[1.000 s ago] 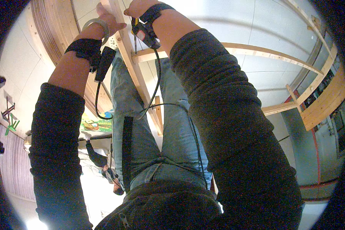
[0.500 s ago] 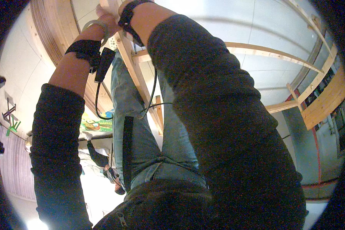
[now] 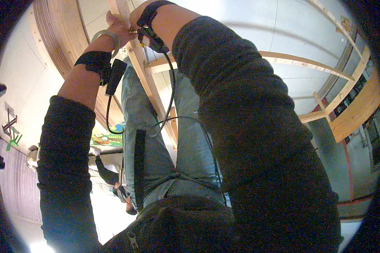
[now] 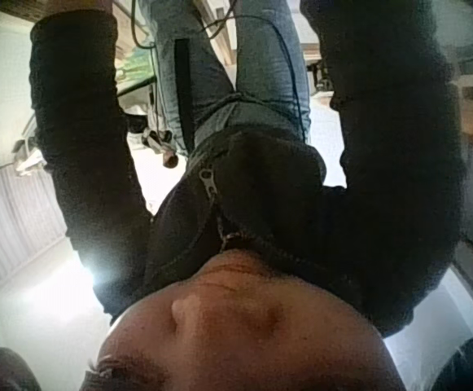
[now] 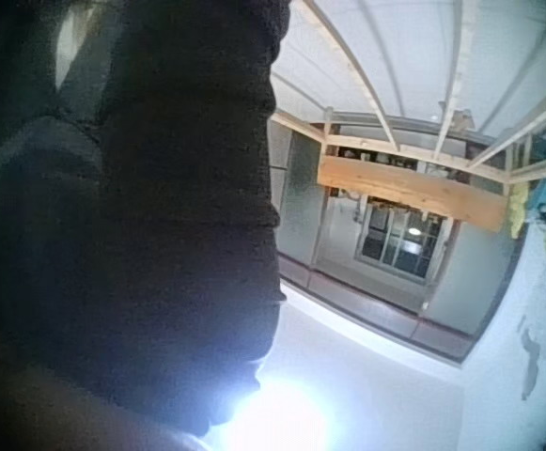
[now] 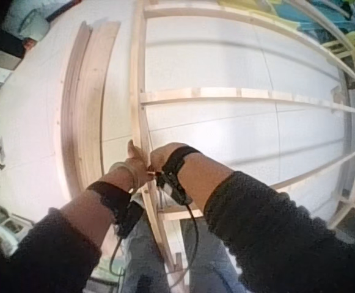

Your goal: The person assembles a wooden bed frame by hand, using a screwdriver to tighten screws at multiple joints. They move around the frame to access different connection points and continue fastening components together.

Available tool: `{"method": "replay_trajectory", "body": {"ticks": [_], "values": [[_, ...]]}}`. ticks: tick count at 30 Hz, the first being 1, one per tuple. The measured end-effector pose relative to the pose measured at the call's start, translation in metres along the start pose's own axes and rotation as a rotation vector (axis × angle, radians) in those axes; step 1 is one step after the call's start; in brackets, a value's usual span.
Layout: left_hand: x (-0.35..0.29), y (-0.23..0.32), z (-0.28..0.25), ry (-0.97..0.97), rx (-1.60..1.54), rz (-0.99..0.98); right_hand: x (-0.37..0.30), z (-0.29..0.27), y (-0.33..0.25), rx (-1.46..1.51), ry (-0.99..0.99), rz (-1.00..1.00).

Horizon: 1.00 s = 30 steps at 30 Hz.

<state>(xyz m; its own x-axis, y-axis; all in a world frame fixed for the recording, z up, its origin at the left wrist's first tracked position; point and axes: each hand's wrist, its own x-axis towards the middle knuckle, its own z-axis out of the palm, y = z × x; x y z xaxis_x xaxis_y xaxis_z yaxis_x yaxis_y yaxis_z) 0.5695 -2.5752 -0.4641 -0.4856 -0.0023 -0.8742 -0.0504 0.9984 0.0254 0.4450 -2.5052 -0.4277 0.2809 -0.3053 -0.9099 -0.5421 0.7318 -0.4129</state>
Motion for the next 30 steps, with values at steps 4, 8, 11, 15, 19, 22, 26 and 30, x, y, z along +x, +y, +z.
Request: {"method": "replay_trajectory", "body": {"ticks": [4,8,11,15,19,22,26,30], "values": [[0.005,-0.001,0.002,-0.003,-0.024,-0.027,0.017,0.009,0.005,0.263,-0.062,-0.022],[0.006,0.0,0.005,-0.02,-0.036,-0.032,0.026,0.03,0.006,-0.19,0.319,-0.174],[0.004,0.002,0.005,-0.027,-0.05,-0.041,0.019,0.036,0.001,-0.396,0.377,-0.096],[0.004,0.002,0.005,-0.021,-0.065,-0.054,0.009,0.027,-0.008,-0.355,0.32,-0.051],[0.005,0.003,0.007,-0.034,-0.073,-0.069,0.002,0.02,-0.005,-0.11,0.218,-0.212],[0.006,0.004,0.01,-0.039,-0.087,-0.083,-0.008,0.022,0.001,-0.269,0.23,-0.376],[0.009,0.004,0.011,-0.06,-0.112,-0.098,-0.017,0.031,-0.005,-0.409,0.324,-0.096],[0.01,0.004,0.01,-0.072,-0.123,-0.112,-0.011,0.028,0.007,-0.432,0.291,-0.116]]}}
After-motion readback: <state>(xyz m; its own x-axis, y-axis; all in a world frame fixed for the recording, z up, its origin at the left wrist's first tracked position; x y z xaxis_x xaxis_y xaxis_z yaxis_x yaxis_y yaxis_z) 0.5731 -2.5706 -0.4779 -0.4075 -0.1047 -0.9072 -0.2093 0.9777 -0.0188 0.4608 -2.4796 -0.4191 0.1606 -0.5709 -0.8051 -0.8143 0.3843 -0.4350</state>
